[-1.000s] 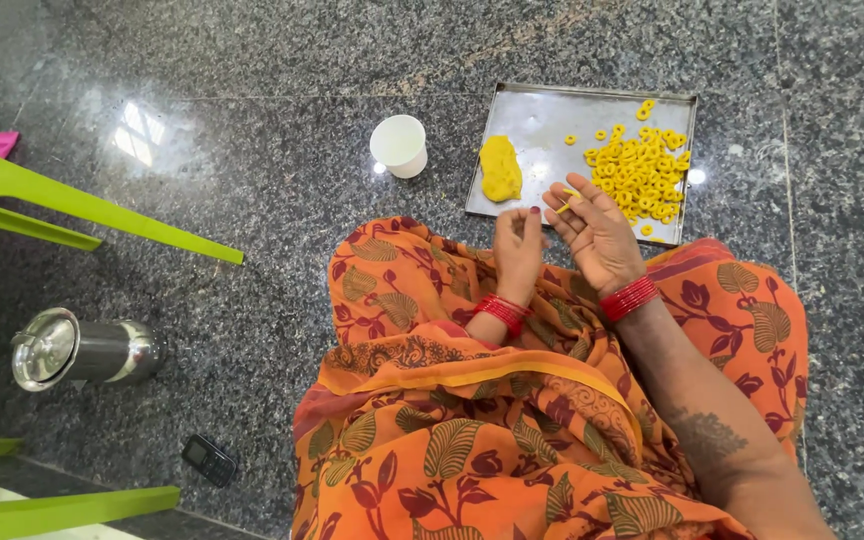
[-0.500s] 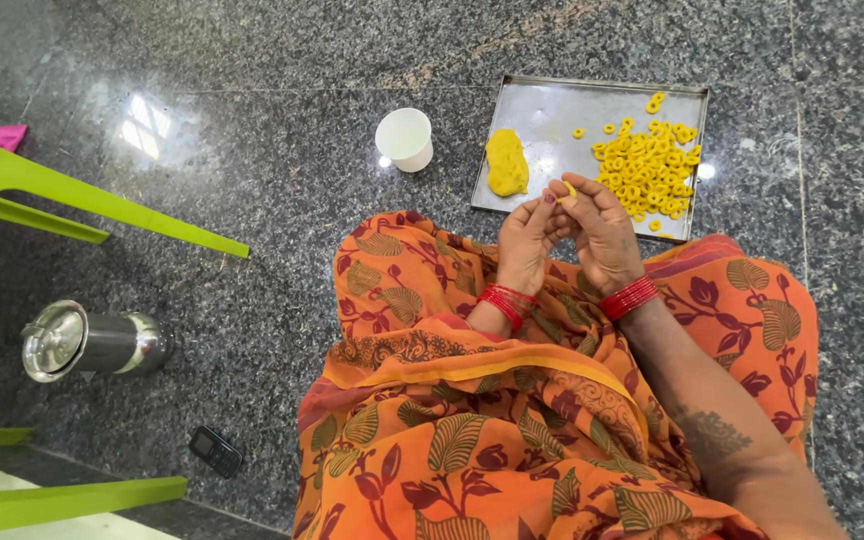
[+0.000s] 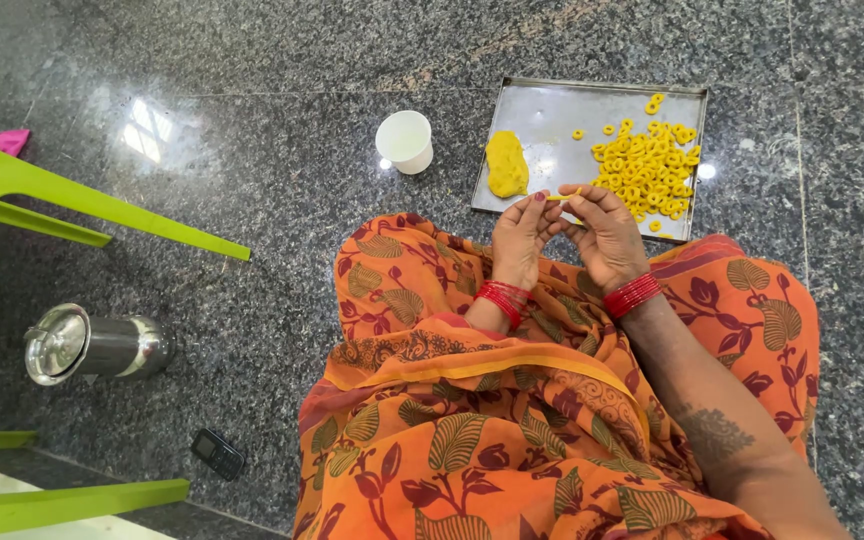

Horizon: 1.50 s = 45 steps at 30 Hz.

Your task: Rolling and shaping dough into small ring-shaped snacks on a tray.

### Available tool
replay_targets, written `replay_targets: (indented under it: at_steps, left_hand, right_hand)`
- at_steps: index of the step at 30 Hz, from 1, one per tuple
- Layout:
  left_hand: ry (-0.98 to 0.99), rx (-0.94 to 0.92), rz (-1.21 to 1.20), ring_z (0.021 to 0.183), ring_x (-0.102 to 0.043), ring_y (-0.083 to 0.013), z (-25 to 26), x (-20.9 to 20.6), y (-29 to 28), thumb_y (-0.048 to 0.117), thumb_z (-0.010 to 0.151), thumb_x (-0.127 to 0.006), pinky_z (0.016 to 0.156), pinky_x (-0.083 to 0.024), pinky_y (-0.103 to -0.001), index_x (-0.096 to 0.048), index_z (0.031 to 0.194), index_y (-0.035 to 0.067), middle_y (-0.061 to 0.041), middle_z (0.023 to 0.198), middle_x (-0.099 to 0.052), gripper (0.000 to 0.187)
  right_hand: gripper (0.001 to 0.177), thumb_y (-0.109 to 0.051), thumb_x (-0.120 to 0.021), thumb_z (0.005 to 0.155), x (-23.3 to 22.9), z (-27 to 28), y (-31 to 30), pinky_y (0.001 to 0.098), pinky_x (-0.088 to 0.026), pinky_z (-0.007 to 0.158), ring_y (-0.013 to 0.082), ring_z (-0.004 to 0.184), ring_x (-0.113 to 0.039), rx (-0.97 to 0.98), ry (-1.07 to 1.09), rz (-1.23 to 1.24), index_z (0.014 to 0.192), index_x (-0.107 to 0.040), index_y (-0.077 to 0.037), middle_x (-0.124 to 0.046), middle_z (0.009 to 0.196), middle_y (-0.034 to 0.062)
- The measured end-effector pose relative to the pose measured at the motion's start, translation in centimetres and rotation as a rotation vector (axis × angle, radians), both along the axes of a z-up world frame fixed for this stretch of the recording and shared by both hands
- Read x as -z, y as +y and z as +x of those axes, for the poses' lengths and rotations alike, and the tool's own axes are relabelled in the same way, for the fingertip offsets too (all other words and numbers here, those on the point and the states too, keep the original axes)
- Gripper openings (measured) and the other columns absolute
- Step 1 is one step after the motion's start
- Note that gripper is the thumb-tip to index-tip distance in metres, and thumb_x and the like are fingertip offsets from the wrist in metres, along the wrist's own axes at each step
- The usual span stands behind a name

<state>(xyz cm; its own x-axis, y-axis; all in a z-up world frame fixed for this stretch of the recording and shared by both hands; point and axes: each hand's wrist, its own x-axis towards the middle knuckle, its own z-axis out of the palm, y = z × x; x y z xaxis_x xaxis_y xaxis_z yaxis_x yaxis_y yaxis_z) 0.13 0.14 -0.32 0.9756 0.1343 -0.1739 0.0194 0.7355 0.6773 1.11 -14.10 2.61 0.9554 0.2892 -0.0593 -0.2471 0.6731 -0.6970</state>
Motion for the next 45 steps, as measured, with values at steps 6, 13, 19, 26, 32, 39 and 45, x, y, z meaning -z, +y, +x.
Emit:
replay_targets:
  at_steps: [6,13,19,26,32,39,45]
  left_hand:
    - [0.072,0.070,-0.128,0.085,-0.072,-0.0150,0.4,1.6,0.3,0.021,0.100,-0.069,0.077,-0.060,-0.029,-0.066,0.113,0.001,-0.008,0.098,-0.074,0.024]
    - [0.137,0.126,-0.254,0.082,-0.070,-0.0121,1.1,4.2,0.8,0.017,0.100,-0.071,0.079,-0.060,-0.029,-0.067,0.112,0.004,-0.003,0.091,-0.071,0.018]
    - [0.064,0.136,-0.277,0.086,-0.069,-0.0124,1.3,4.5,0.8,0.011,0.099,-0.068,0.082,-0.061,-0.029,-0.066,0.112,0.003,-0.004,0.095,-0.070,0.016]
    - [0.070,0.133,-0.257,0.089,-0.068,-0.0100,0.4,2.7,0.8,0.009,0.100,-0.067,0.084,-0.060,-0.028,-0.061,0.136,0.000,-0.004,0.100,-0.069,0.037]
    - [-0.060,0.065,-0.021,0.089,-0.068,-0.0103,-0.1,0.7,0.4,0.006,0.099,-0.065,0.080,-0.058,-0.027,-0.059,0.139,0.003,-0.005,0.104,-0.070,0.040]
    - [-0.173,-0.026,0.365,0.093,-0.069,-0.0105,0.2,0.4,1.0,0.006,0.099,-0.072,0.082,-0.058,-0.025,-0.066,0.121,-0.004,-0.005,0.108,-0.073,0.025]
    - [-0.190,0.056,0.474,0.084,-0.064,-0.0051,-0.3,-1.7,2.0,0.010,0.098,-0.071,0.077,-0.054,-0.020,-0.074,0.115,-0.001,-0.001,0.097,-0.073,0.020]
  right_hand:
    - [0.011,-0.004,-0.070,0.097,1.4,0.4,0.2,0.0328,-0.058,0.087,0.0139,0.098,-0.067,0.085,0.029,0.014,0.107,-0.067,-0.009,-0.071,0.114,0.0055]
    - [0.011,-0.003,-0.070,0.097,2.2,0.5,0.4,0.0307,-0.057,0.085,0.0156,0.098,-0.068,0.081,0.013,-0.054,0.106,-0.066,-0.009,-0.071,0.109,0.0064]
    - [0.011,-0.004,-0.070,0.098,1.3,0.3,0.5,0.0313,-0.058,0.084,0.0156,0.097,-0.069,0.067,-0.026,-0.090,0.108,-0.066,-0.006,-0.071,0.109,0.0077]
    - [0.015,-0.010,-0.068,0.100,1.3,0.6,0.3,0.0310,-0.058,0.085,0.0139,0.097,-0.068,0.016,0.007,-0.053,0.114,-0.069,-0.004,-0.072,0.108,0.0061]
    - [0.015,-0.007,-0.069,0.098,0.0,0.3,0.2,0.0319,-0.058,0.083,0.0151,0.096,-0.069,-0.010,-0.071,-0.082,0.113,-0.068,-0.005,-0.071,0.106,0.0056]
    - [0.015,-0.009,-0.070,0.099,-0.1,0.8,-0.8,0.0267,-0.057,0.086,0.0104,0.096,-0.067,0.022,-0.242,-0.261,0.113,-0.071,-0.002,-0.071,0.105,0.0026]
    - [0.014,-0.010,-0.072,0.099,-2.1,-0.3,-0.6,0.0223,-0.054,0.085,0.0067,0.093,-0.065,0.100,-0.414,-0.486,0.111,-0.072,-0.002,-0.072,0.102,0.0011]
